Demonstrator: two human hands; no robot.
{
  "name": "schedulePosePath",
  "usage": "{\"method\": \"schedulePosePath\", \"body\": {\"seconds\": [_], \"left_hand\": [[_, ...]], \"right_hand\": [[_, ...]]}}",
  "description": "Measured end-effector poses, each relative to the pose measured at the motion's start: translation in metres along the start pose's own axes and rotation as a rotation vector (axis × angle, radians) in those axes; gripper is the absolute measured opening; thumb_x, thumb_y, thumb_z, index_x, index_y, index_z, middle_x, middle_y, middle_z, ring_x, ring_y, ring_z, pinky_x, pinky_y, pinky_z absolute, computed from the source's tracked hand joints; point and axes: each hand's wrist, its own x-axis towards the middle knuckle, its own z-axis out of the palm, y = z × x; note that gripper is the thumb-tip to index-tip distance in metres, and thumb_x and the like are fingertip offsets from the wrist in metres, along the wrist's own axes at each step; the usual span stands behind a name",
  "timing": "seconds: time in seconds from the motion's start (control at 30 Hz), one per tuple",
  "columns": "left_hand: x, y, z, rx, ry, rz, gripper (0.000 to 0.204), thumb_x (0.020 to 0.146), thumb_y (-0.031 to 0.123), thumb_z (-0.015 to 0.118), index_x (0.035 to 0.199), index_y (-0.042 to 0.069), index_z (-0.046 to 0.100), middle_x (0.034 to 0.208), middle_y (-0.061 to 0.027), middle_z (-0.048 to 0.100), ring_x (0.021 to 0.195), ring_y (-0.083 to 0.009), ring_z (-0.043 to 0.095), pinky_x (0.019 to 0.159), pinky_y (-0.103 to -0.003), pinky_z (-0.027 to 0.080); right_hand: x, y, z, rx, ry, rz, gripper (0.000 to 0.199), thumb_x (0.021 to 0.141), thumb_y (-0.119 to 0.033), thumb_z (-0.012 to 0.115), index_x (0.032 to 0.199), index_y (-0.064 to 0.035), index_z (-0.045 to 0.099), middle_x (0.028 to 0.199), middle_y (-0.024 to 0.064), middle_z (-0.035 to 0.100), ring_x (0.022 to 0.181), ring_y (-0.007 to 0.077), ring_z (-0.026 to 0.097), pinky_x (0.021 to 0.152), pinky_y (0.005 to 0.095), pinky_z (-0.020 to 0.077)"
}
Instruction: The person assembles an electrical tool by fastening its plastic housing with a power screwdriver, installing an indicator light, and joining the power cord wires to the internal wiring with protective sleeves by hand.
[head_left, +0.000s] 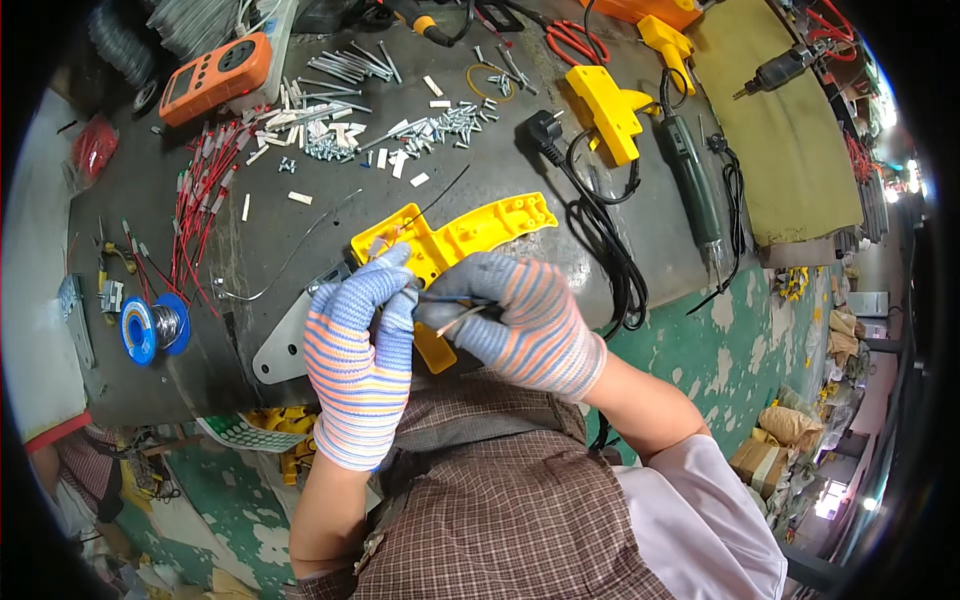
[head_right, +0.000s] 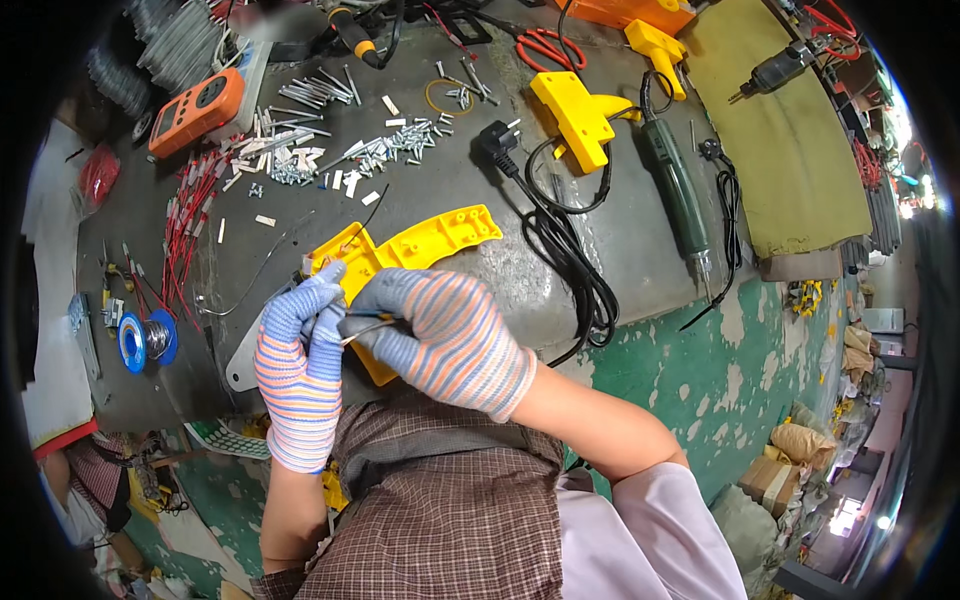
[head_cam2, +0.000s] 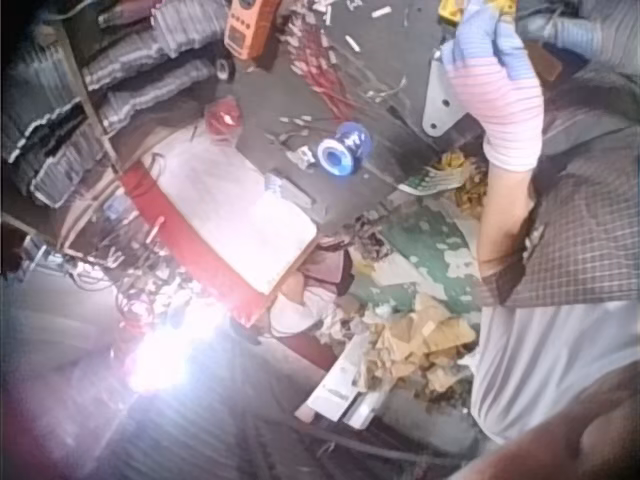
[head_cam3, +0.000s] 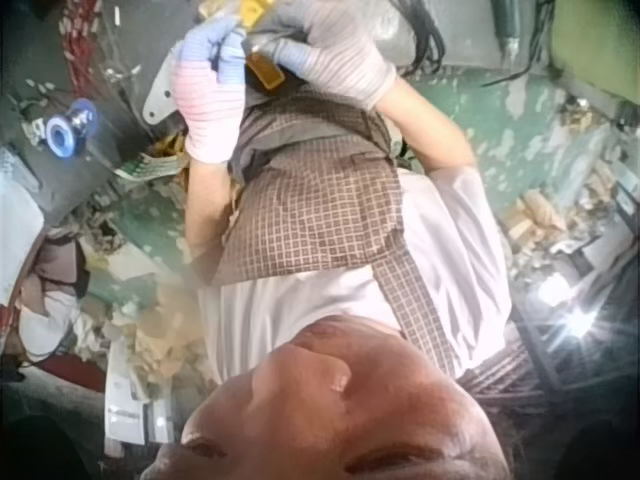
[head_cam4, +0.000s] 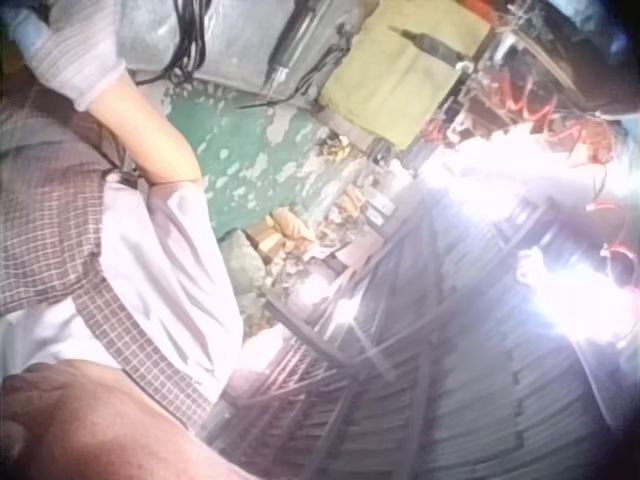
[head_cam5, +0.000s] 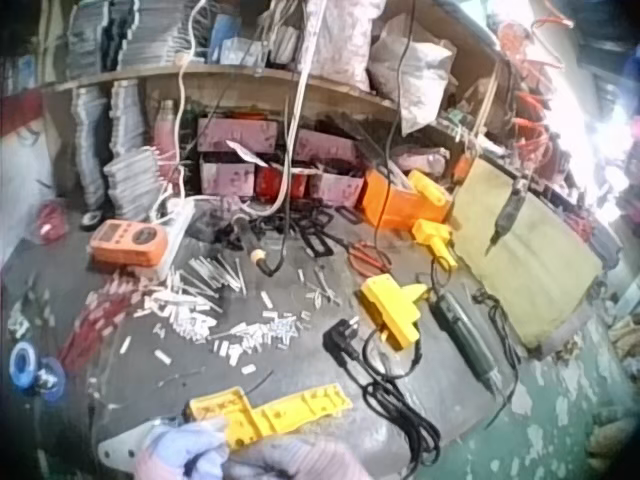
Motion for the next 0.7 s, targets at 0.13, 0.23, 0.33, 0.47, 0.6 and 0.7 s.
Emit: {"method": "schedulePosePath", "body": {"seconds": [0.13,0.23,0.33,0.47,0.6,0.7], "left_hand": [[0.007,0.003,-0.007,0.085,-0.110,-0.022,0.013,0.086,0.008,0.062,0.098,0.006,0.066,0.089,-0.0094,0.067,0.082,-0.0290,0.059,0.077,-0.039,0.047],[0.011,0.005,-0.013,0.267,-0.201,0.097,0.017,0.083,0.009,0.063,0.099,0.006,0.067,0.089,-0.0102,0.067,0.081,-0.0298,0.057,0.076,-0.040,0.046],[0.012,0.005,-0.013,0.300,-0.201,0.170,0.017,0.082,0.010,0.064,0.098,0.006,0.068,0.091,-0.0097,0.067,0.083,-0.0288,0.057,0.077,-0.040,0.044],[0.011,0.005,-0.011,0.289,-0.203,0.148,0.017,0.080,0.010,0.066,0.097,0.007,0.068,0.092,-0.0093,0.066,0.084,-0.0287,0.057,0.078,-0.041,0.043],[0.013,0.002,-0.007,0.335,-0.163,0.157,0.015,0.079,0.011,0.069,0.093,0.008,0.068,0.091,-0.0089,0.066,0.084,-0.0285,0.058,0.077,-0.040,0.043],[0.015,0.006,-0.007,0.314,-0.150,0.144,0.010,0.080,0.011,0.069,0.090,0.008,0.068,0.086,-0.0081,0.067,0.079,-0.0288,0.058,0.073,-0.039,0.044]], "right_hand": [[0.008,0.002,0.004,0.156,-0.026,0.273,0.021,0.081,-0.022,0.071,0.088,-0.0035,0.068,0.073,0.0105,0.065,0.065,0.0171,0.062,0.062,0.0299,0.0486],[0.011,0.005,0.002,0.133,0.012,0.262,0.022,0.080,-0.024,0.073,0.088,-0.0035,0.069,0.070,0.0069,0.064,0.064,0.0123,0.059,0.061,0.0284,0.0473],[0.015,0.003,-0.002,0.126,0.000,0.315,0.024,0.079,-0.025,0.074,0.089,-0.0037,0.070,0.069,0.0034,0.062,0.063,0.0085,0.055,0.059,0.0267,0.0455],[0.017,0.005,-0.003,0.155,-0.023,0.331,0.026,0.079,-0.026,0.075,0.089,-0.0032,0.070,0.067,0.0013,0.060,0.061,0.0065,0.050,0.056,0.0245,0.0423],[0.012,0.014,-0.006,0.164,0.010,0.224,0.025,0.079,-0.026,0.075,0.087,-0.0026,0.069,0.066,-0.0007,0.057,0.060,0.0055,0.048,0.056,0.0236,0.0413],[0.007,0.020,-0.011,0.450,0.175,0.353,0.020,0.083,-0.022,0.069,0.088,-0.0027,0.065,0.068,-0.0060,0.052,0.060,0.0027,0.044,0.054,0.0208,0.0369]]}}
